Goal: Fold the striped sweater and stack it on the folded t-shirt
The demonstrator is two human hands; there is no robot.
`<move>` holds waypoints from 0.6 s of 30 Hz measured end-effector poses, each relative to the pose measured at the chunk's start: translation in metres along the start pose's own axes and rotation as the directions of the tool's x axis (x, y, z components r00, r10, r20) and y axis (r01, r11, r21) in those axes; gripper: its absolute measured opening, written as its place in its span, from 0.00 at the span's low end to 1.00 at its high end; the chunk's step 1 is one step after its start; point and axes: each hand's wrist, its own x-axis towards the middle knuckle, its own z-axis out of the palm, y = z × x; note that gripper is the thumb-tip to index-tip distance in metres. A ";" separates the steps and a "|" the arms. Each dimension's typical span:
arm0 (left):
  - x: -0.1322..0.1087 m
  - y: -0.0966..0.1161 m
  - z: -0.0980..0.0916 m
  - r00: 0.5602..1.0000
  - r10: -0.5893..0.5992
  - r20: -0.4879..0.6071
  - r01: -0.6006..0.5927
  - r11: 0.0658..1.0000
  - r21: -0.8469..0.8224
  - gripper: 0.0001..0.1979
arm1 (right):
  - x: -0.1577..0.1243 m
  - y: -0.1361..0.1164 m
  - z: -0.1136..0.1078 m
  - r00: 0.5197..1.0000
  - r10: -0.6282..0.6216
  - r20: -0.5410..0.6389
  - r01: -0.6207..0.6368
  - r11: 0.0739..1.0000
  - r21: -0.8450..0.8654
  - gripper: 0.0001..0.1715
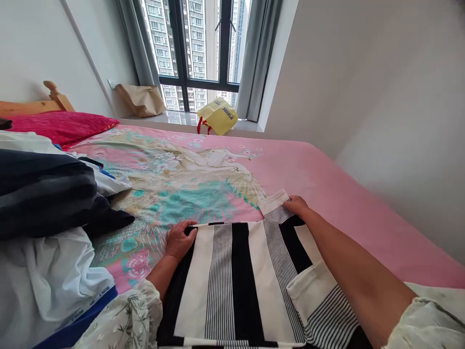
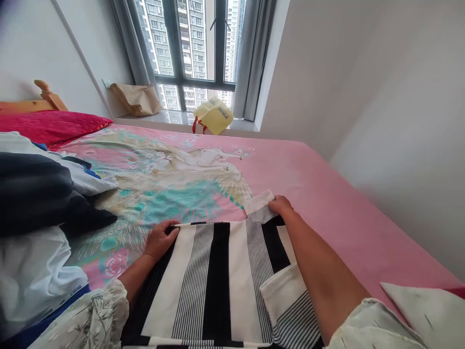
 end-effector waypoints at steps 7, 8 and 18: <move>0.004 0.008 -0.016 0.993 -0.034 0.111 0.051 0.986 -0.156 0.14 | -0.081 -0.043 -0.082 0.988 0.153 0.003 -0.152 0.981 0.119 0.09; 0.002 0.012 -0.022 0.990 -0.023 0.142 0.049 0.982 -0.185 0.15 | -0.097 -0.049 -0.096 0.987 0.158 0.013 -0.158 0.979 0.127 0.10; -0.121 0.027 -0.119 0.920 0.361 0.151 -0.327 0.922 -0.207 0.08 | -0.271 -0.039 -0.181 0.996 0.090 -0.004 -0.088 0.980 0.176 0.19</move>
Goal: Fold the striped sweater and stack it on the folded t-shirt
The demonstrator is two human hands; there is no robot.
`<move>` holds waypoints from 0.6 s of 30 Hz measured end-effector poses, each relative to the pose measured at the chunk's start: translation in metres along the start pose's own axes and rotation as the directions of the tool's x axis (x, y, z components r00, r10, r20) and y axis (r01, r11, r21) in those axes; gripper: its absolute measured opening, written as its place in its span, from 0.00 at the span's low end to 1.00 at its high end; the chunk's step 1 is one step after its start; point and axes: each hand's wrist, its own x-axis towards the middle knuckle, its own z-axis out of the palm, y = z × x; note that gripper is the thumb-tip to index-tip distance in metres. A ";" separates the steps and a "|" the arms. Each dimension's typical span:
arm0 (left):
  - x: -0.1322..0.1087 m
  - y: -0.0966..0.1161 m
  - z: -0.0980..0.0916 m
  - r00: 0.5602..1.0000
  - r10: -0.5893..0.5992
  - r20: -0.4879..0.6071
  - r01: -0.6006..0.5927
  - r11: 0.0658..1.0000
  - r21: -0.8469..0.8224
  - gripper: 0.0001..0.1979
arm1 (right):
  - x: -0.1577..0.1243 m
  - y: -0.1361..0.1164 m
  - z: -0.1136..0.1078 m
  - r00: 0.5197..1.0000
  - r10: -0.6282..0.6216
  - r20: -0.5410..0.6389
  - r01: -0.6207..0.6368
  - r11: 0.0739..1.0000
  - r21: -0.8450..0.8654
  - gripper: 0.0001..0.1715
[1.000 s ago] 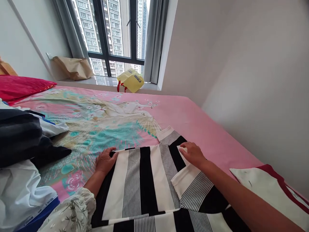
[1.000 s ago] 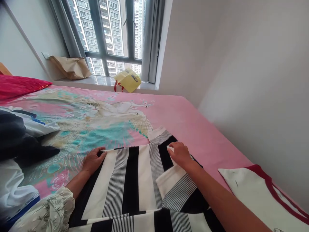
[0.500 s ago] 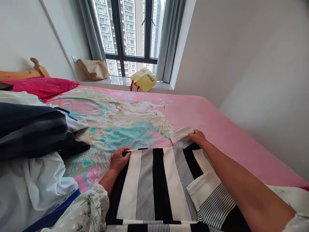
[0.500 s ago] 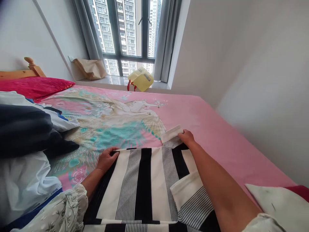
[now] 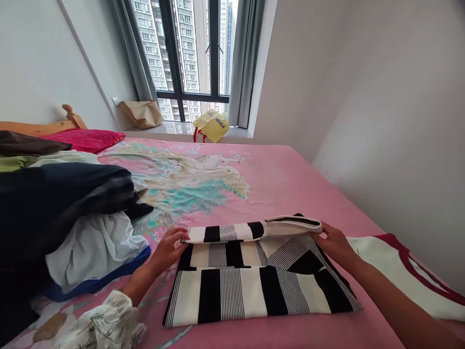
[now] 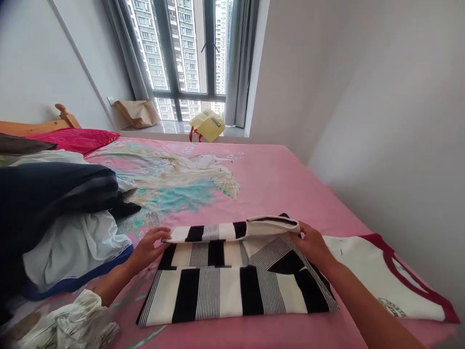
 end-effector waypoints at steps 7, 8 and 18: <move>-0.063 -0.007 0.018 0.993 0.066 0.097 -0.080 0.985 0.153 0.14 | -0.082 0.044 0.023 0.993 -0.034 0.110 0.051 0.985 -0.162 0.18; -0.063 -0.006 0.019 0.993 0.059 0.098 -0.074 0.985 0.155 0.15 | -0.087 0.048 0.027 0.991 -0.086 0.102 0.103 0.979 -0.176 0.21; -0.062 0.027 0.016 0.990 0.047 0.131 -0.105 0.871 0.480 0.16 | -0.094 0.044 0.025 0.969 -0.246 0.018 0.245 0.955 -0.166 0.17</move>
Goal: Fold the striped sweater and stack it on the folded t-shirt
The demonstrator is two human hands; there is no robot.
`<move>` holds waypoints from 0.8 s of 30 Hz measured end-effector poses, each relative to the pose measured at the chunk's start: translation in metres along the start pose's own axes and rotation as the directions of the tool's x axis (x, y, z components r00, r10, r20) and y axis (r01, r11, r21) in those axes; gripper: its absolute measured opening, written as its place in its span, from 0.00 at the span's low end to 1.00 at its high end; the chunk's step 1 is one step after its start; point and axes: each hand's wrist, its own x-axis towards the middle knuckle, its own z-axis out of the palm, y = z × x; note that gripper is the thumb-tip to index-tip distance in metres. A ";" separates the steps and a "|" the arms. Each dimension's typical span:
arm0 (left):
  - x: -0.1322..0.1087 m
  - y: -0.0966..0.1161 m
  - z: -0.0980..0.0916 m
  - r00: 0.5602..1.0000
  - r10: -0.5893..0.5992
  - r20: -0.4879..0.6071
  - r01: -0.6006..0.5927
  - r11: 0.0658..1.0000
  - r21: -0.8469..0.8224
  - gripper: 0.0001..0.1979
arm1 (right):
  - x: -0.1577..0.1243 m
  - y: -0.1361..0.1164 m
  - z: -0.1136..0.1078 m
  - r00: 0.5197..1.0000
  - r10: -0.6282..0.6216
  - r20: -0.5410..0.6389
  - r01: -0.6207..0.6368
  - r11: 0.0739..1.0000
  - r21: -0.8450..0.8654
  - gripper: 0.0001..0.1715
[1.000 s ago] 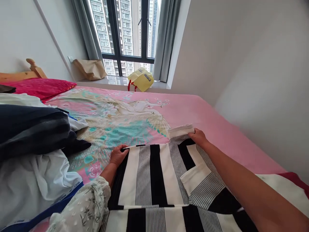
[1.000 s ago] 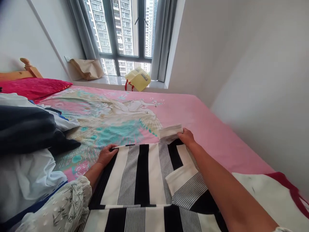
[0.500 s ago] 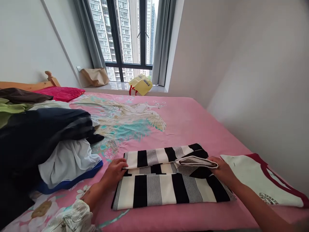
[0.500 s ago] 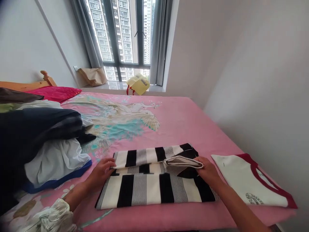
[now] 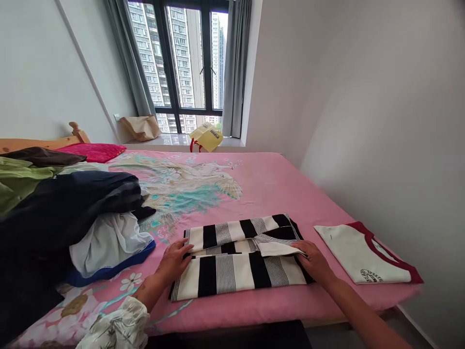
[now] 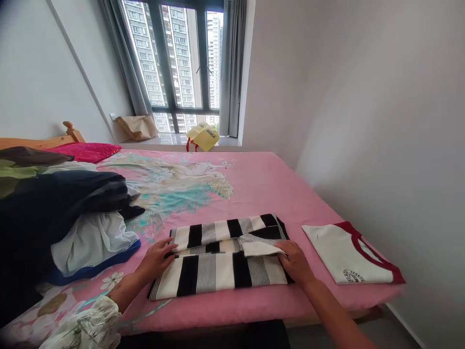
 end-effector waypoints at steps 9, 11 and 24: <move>0.020 0.019 -0.010 0.999 0.026 0.047 -0.031 0.993 0.116 0.18 | 0.010 -0.017 -0.014 0.996 0.072 -0.056 -0.070 0.997 0.042 0.18; 0.018 0.020 -0.015 0.998 0.041 0.039 -0.046 0.991 0.127 0.17 | 0.009 -0.020 -0.021 0.993 0.052 -0.110 -0.049 0.998 0.032 0.17; -0.008 0.027 0.018 0.995 0.101 0.012 -0.101 0.968 0.230 0.20 | -0.027 -0.017 -0.001 0.986 -0.167 0.015 0.156 0.874 -0.460 0.33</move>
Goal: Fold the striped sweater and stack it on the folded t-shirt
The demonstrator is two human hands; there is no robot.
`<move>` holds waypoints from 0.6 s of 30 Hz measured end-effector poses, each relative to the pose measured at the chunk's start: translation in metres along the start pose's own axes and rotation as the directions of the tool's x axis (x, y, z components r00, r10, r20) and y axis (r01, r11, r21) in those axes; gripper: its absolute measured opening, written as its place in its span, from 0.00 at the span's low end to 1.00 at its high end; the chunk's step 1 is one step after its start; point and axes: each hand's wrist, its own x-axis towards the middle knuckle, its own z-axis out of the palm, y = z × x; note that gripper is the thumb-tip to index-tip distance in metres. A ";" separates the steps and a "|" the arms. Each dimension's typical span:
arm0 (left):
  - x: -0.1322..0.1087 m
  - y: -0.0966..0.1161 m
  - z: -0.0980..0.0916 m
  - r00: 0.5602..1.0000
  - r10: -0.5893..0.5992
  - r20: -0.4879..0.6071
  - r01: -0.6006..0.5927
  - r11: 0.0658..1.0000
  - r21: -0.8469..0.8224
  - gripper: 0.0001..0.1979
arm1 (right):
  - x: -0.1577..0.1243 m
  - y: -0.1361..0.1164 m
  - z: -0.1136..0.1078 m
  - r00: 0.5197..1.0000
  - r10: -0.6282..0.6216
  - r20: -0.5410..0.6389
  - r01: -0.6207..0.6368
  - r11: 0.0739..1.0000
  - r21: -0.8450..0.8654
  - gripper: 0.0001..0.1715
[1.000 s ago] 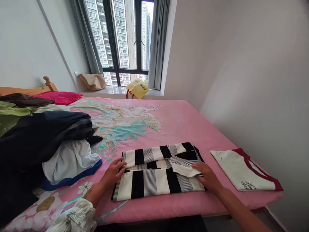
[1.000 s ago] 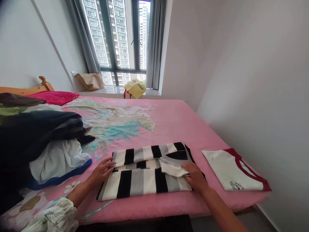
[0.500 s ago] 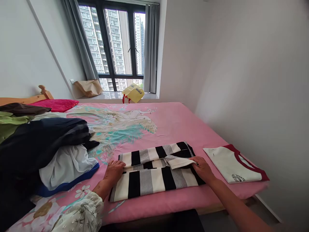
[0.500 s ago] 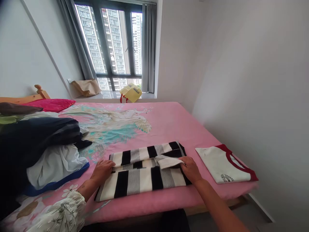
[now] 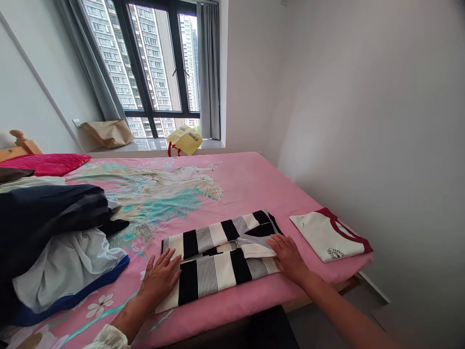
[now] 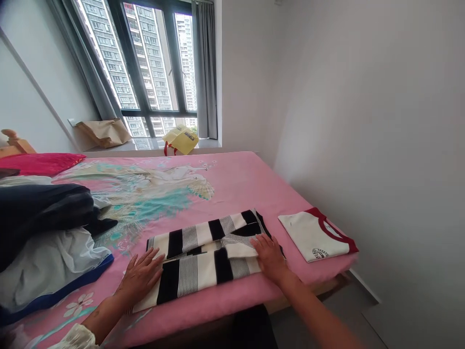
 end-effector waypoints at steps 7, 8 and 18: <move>-0.012 0.006 0.024 0.997 -0.076 -0.024 0.075 0.997 -0.022 0.24 | 0.025 -0.048 0.015 0.979 -0.204 0.032 0.205 0.978 -0.046 0.36; -0.012 0.006 0.025 0.997 -0.076 -0.029 0.076 0.997 -0.019 0.24 | 0.030 -0.054 0.018 0.981 -0.180 0.072 0.181 0.984 -0.006 0.34; -0.012 0.002 0.036 0.993 -0.078 -0.084 0.080 0.996 0.028 0.24 | 0.050 -0.092 -0.005 0.975 0.066 0.211 -0.093 0.988 0.121 0.19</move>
